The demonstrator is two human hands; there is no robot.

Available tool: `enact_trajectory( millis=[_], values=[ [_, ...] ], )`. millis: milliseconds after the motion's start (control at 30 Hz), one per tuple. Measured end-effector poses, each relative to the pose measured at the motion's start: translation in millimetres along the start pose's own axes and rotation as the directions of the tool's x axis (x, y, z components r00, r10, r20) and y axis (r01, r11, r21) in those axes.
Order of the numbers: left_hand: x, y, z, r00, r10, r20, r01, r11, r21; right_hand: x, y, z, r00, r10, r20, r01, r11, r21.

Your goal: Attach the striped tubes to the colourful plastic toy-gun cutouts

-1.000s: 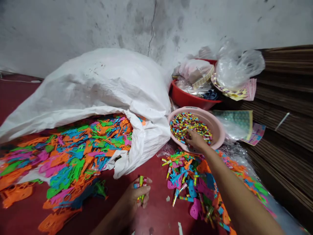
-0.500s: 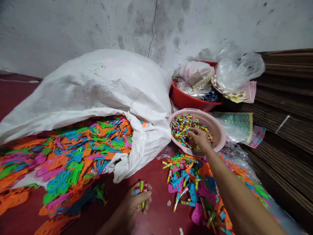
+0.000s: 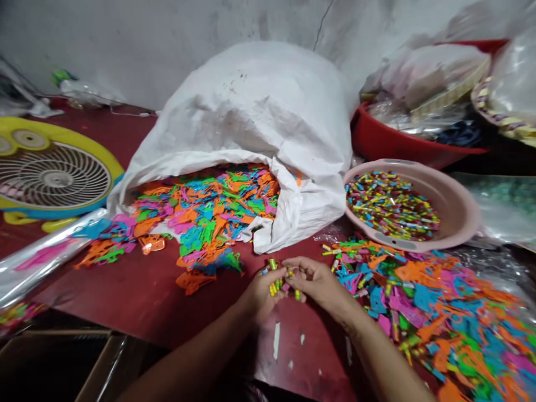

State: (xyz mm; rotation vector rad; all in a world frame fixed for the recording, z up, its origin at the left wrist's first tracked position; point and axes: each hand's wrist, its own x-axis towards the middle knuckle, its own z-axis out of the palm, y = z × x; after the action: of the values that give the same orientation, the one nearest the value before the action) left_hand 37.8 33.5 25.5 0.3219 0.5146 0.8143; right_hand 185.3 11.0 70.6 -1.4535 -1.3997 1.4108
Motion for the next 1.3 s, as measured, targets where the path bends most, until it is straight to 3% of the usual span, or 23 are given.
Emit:
enact_trajectory(
  millis=[100, 300, 400, 533, 733, 833, 933, 1100, 1200, 1300],
  values=[
    [-14.9, 0.0, -13.6, 0.996, 0.02, -0.085, -0.017, 0.999, 0.042, 7.1, 19.3, 19.1, 0.975, -0.173, -0.137, 0.148, 0.973, -0.179],
    [-34.9, -4.4, -29.5, 0.982, 0.085, -0.171, -0.079, 0.996, 0.038, 8.2, 37.3, 57.8, 0.838, -0.46, -0.292, 0.272, 0.817, -0.509],
    [-41.0, -8.3, -31.8, 0.981, 0.126, -0.148, -0.127, 0.992, 0.002, 6.2, 44.2, 73.7, 0.805, -0.468, -0.364, 0.263, 0.832, -0.489],
    [-44.9, -11.5, -36.8, 0.981, 0.158, -0.111, -0.159, 0.987, 0.002, 4.3, 52.5, 82.7, 0.819, -0.397, -0.414, 0.233, 0.89, -0.391],
    [-44.2, -11.4, -47.2, 0.994, 0.105, -0.012, -0.105, 0.994, -0.02, 1.8, 56.7, 88.6, 0.784, -0.473, -0.402, 0.244, 0.83, -0.501],
    [-45.0, -7.1, -51.6, 0.996, 0.078, 0.032, -0.079, 0.997, 0.028, -2.7, 51.1, 81.4, 0.882, -0.343, -0.322, 0.209, 0.899, -0.386],
    [-47.7, -1.0, -55.0, 0.995, 0.065, 0.08, -0.073, 0.992, 0.098, -7.7, 36.6, 65.0, 0.97, -0.214, -0.111, 0.188, 0.959, -0.21],
    [-58.0, 9.2, -61.0, 0.984, -0.077, 0.162, 0.044, 0.979, 0.2, -3.5, 13.1, 43.5, 0.976, -0.192, 0.106, 0.205, 0.97, -0.132],
    [-64.5, 15.2, -65.6, 0.976, -0.139, 0.168, 0.113, 0.982, 0.153, 7.4, 9.3, 43.5, 0.961, -0.173, 0.216, 0.204, 0.97, -0.132],
    [-67.5, 20.6, -69.4, 0.983, -0.148, 0.107, 0.141, 0.987, 0.074, 19.0, 9.5, 52.0, 0.944, -0.157, 0.289, 0.199, 0.972, -0.121]
  ],
)
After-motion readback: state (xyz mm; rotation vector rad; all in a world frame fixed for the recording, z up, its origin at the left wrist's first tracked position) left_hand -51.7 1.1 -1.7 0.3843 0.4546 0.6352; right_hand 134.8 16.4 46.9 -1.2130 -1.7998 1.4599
